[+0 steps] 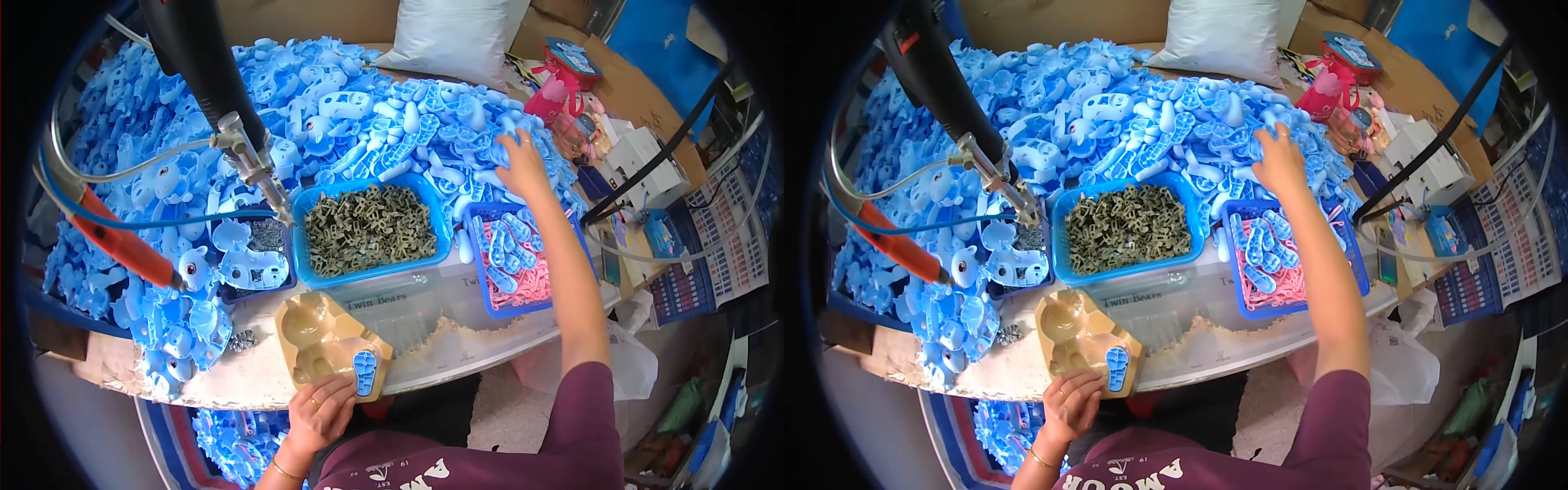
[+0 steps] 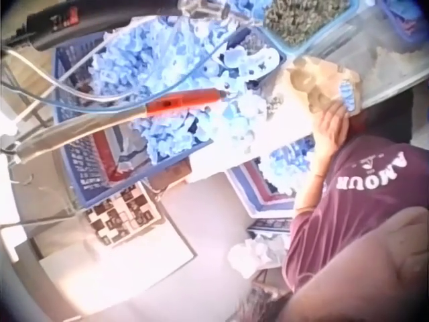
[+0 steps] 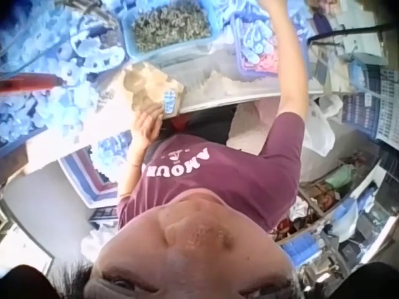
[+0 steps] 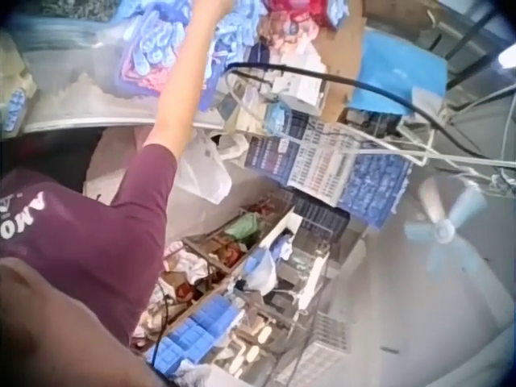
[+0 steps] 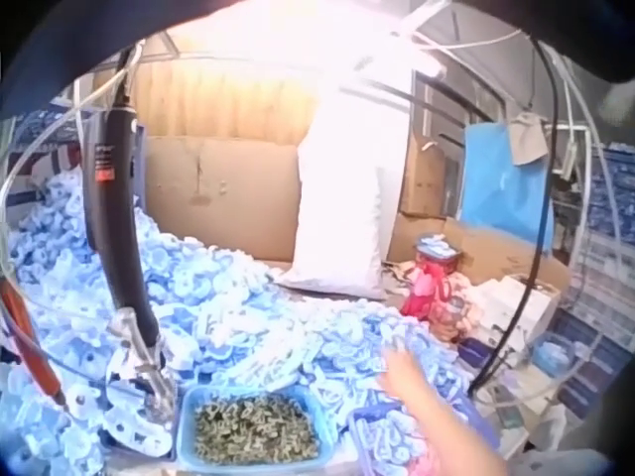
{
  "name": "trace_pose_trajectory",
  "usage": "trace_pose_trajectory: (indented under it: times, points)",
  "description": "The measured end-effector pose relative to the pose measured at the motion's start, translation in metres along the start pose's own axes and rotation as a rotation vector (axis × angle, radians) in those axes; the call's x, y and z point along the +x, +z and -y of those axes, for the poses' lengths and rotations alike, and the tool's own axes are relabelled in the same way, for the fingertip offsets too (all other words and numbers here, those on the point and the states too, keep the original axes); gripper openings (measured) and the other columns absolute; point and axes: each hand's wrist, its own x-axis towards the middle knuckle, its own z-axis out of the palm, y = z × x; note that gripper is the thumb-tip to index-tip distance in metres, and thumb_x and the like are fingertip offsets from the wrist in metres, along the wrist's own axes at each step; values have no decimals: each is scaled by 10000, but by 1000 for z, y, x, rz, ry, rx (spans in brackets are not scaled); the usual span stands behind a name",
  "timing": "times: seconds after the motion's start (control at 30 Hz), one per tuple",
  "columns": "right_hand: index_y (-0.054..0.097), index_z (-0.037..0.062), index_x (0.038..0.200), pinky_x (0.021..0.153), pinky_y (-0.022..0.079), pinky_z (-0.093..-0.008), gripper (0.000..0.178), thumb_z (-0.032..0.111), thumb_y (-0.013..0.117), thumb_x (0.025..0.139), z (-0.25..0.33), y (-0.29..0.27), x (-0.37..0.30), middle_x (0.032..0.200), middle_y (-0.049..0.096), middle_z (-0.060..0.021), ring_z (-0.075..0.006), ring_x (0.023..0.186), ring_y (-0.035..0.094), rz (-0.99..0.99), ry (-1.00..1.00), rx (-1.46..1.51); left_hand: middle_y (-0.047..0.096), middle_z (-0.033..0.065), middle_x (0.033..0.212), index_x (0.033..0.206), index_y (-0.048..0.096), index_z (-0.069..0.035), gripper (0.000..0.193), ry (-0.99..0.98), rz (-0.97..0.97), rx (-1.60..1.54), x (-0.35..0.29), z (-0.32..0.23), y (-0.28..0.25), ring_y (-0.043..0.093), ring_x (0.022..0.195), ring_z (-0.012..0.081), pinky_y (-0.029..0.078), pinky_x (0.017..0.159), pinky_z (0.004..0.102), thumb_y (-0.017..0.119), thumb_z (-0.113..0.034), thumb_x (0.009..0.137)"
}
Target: Assembling blue plastic hippopotamus toy components using screws and a pneumatic screwdriver.
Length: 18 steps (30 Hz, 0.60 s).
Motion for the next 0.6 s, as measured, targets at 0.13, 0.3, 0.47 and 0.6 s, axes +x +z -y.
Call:
trace_pose_trajectory:
  times: [0.13, 0.3, 0.47, 0.6]
  points:
    - [685, 181, 1246, 1002, 489, -511, 516, 337, 798, 768, 27, -34, -1, 1487, 440, -248, -456, 1220, 571, -69, 5, -18, 723, 113, 1037, 1000, 711, -34, 228, 33, 25, -69, 12, 6, 1, 699, 935, 301, 570, 796, 376, 726, 20, 779]
    - [688, 171, 1241, 983, 492, -482, 465, 407, 742, 844, 76, -21, 84, 1433, 533, -162, -413, 1178, 596, -194, -244, 172, 724, 114, 1038, 1005, 715, -32, 232, 41, 3, -58, 20, 6, 4, 701, 929, 300, 577, 792, 374, 732, 13, 778]
    - [613, 249, 1350, 1044, 399, -614, 598, 566, 685, 847, 132, 22, 132, 1483, 492, -137, -407, 1311, 501, -349, -366, 18, 727, 108, 1038, 1002, 714, -32, 230, 39, 12, -63, 21, 7, 7, 702, 919, 296, 577, 784, 371, 735, 9, 776]
    - [548, 342, 1414, 1108, 215, -755, 773, 699, 691, 743, 141, 15, 128, 1540, 433, -105, -413, 1398, 413, 131, -122, -67, 725, 109, 1045, 999, 709, -34, 225, -10, 12, -22, 15, 11, -2, 699, 922, 297, 572, 778, 372, 731, 8, 779]
